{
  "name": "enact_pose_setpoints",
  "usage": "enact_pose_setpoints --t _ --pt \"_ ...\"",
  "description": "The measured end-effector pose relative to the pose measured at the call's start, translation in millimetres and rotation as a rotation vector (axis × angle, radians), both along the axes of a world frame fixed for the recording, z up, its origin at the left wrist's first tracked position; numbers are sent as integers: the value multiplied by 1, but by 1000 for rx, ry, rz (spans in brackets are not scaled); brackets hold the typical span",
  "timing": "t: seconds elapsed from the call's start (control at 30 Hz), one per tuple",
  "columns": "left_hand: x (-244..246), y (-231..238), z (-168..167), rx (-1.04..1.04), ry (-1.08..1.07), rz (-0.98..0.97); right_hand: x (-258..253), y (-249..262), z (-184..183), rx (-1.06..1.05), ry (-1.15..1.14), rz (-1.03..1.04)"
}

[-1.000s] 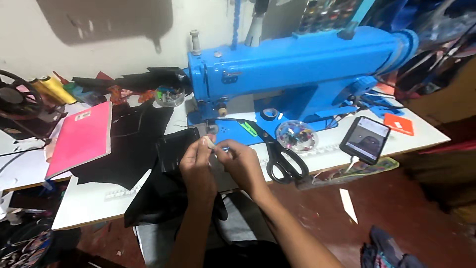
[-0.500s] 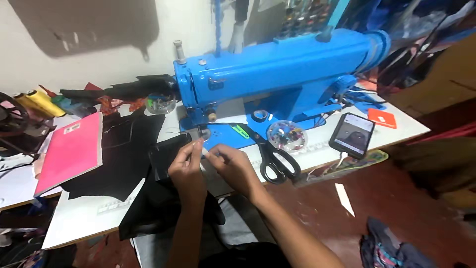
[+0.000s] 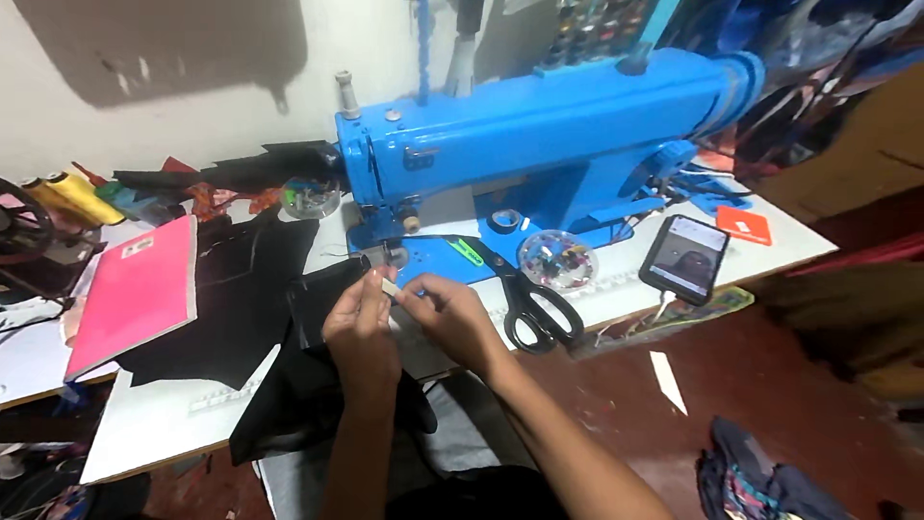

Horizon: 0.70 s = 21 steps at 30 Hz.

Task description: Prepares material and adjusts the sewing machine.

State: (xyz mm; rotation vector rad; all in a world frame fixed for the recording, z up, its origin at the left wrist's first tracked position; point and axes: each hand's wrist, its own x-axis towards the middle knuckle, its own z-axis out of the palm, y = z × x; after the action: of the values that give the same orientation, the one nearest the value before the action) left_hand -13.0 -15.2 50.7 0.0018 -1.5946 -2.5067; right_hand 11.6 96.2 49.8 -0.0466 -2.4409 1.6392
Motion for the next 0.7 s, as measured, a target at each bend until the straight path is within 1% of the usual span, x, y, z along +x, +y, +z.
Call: enact_pose_setpoints --t 0.07,0.13,0.23,0.27,0.33,0.43,0.53,0.63,0.7 --pt "1 -2 -1 -35 7 -7 0 -1 -2 -18 21 5" --pt "2 -5 -4 -65 53 -52 0 -4 -6 -32 97 -16" --pt "5 -6 -6 -116 117 -113 2 -9 -4 93 171 -81" --pt "6 -6 -5 -119 130 -112 2 -10 -5 141 226 -88" --pt "6 -7 -3 -138 139 -75 -2 -9 -11 170 367 -61" --pt "3 -8 2 -136 161 -36 -3 -6 -13 138 431 11" --pt "3 -9 0 -131 245 -40 -2 -6 -11 83 450 30" --pt "5 -10 -3 -168 315 -27 -2 -8 -13 -40 490 44" --pt "7 -8 -5 -197 326 4 -3 -7 -18 -84 487 45"
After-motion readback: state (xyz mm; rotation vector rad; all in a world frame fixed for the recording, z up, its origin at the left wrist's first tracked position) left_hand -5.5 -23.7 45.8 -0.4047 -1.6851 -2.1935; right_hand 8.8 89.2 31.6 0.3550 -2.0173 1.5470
